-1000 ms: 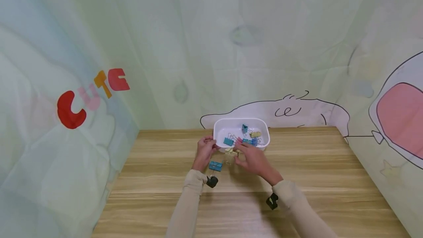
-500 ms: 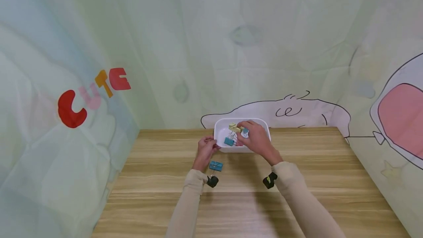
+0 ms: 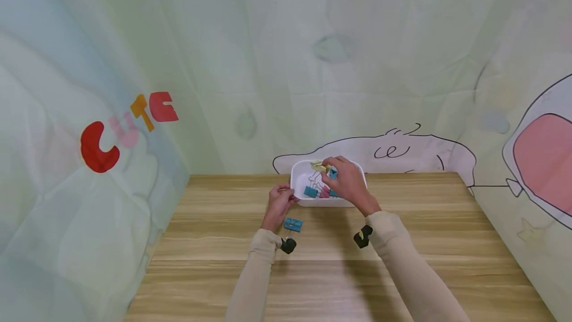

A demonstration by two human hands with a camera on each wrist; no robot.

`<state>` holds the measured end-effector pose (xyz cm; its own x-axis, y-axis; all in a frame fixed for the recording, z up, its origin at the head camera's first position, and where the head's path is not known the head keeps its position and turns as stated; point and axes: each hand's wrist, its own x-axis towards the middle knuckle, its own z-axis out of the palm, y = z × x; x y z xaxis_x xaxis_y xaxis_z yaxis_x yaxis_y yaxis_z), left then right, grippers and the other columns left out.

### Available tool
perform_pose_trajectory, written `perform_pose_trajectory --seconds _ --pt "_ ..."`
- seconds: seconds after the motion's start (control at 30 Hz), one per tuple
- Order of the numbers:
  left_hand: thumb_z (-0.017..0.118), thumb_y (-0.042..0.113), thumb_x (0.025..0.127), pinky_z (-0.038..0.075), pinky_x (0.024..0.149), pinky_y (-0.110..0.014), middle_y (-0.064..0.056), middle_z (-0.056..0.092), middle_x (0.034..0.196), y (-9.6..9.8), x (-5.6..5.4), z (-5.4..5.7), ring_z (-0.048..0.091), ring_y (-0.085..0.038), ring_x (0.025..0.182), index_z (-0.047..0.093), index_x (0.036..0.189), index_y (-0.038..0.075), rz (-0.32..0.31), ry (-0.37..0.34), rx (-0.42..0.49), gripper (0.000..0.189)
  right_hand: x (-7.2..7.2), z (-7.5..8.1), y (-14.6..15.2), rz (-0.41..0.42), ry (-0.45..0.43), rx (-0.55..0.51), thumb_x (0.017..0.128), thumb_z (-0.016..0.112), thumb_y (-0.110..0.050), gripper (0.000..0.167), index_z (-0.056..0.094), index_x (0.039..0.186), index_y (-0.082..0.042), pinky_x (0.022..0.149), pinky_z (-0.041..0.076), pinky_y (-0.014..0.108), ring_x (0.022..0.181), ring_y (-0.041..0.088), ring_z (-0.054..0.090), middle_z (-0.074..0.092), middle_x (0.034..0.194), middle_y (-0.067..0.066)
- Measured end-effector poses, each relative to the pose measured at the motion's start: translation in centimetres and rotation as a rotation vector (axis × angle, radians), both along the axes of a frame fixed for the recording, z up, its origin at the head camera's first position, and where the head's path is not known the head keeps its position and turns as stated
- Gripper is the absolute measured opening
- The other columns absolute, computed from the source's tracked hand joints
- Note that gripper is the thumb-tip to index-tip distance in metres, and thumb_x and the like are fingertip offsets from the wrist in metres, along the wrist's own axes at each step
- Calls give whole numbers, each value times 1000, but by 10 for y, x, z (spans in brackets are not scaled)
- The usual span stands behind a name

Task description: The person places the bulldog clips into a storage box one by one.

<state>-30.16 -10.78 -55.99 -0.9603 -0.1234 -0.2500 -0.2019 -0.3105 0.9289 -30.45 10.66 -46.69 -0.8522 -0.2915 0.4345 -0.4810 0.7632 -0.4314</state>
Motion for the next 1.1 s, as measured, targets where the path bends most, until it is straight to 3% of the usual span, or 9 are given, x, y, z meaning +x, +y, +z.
perform_pose_trajectory --seconds 0.4,0.63,0.87,1.1 --pt "55 -6 102 61 73 -26 -33 55 118 0 -1 -2 63 -27 89 48 129 -16 -14 16 10 30 0 2 2 1 -3 -32 94 74 -24 26 73 117 -11 89 60 51 104 36 68 71 121 15" --pt "55 -6 101 62 75 -27 -31 56 117 -1 -1 -3 64 -28 90 50 128 -15 -12 11 -6 29 -2 3 3 3 -13 -61 94 76 -22 27 73 117 -10 92 58 53 107 38 67 70 123 16" --pt "57 -5 101 62 75 -27 -21 57 109 -1 -1 -4 64 -31 94 51 128 -14 -8 1 -15 29 -3 2 2 0 -7 -45 94 76 -24 28 73 118 -11 89 60 52 105 39 68 69 124 17" --pt "55 -6 102 61 72 -25 -28 56 113 0 -1 -1 63 -27 88 49 128 -15 -6 9 8 29 -3 1 2 4 25 11 94 78 -37 56 62 142 -14 84 62 49 106 34 67 57 140 18"
